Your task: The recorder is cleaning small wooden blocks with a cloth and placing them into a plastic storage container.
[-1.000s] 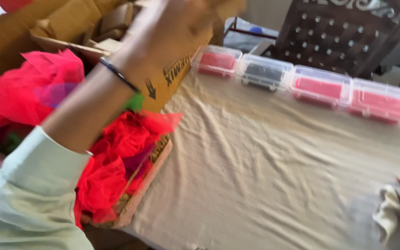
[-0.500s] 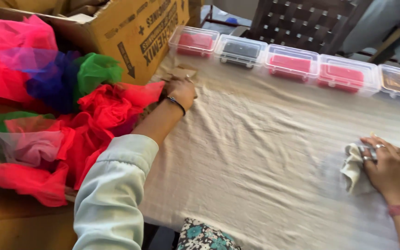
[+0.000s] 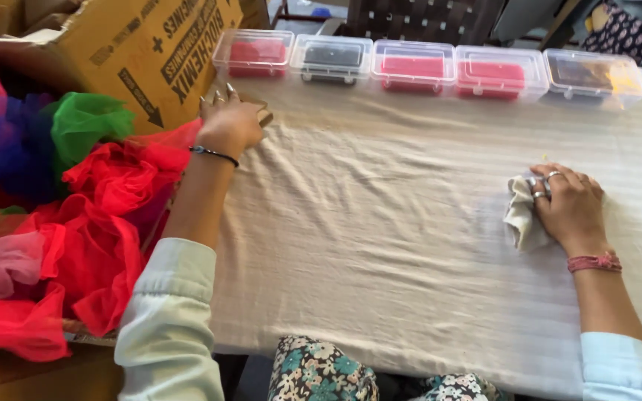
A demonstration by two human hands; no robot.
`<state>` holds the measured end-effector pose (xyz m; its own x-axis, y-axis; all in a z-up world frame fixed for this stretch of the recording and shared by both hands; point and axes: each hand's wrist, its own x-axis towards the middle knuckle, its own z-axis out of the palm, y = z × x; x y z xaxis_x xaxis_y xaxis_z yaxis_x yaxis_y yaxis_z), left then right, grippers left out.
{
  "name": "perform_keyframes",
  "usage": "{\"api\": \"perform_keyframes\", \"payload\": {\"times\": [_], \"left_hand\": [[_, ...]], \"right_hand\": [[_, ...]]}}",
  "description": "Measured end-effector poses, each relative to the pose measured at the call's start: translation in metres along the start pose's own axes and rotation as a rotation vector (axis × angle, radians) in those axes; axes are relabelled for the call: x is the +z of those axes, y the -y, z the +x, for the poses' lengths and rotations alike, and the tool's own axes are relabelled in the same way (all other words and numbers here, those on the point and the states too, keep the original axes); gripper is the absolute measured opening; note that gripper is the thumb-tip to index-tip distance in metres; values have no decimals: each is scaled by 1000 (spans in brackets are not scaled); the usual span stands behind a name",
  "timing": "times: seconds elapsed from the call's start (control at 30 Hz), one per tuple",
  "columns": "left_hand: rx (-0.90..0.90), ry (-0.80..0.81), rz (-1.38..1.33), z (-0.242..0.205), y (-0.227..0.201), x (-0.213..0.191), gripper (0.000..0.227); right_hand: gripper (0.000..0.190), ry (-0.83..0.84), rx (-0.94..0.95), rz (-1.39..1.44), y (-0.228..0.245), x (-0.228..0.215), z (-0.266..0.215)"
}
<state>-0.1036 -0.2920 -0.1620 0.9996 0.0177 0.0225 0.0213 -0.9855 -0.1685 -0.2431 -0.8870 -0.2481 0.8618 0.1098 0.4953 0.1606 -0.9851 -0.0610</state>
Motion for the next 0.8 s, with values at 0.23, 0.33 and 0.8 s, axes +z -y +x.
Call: {"api": "perform_keyframes", "payload": {"times": [0.23,0.33,0.8], "left_hand": [[187,74,-365,-91,-101,-72,21],[428,-116,-493,-115,-169,-24,28],[495,8,-618,-149,-206,-11,95]], "right_hand": [[26,1,18,12,-3,4,-3],[24,-13,58,30,-1,3,-9],[96,390,429,-78,91,-58,7]]}}
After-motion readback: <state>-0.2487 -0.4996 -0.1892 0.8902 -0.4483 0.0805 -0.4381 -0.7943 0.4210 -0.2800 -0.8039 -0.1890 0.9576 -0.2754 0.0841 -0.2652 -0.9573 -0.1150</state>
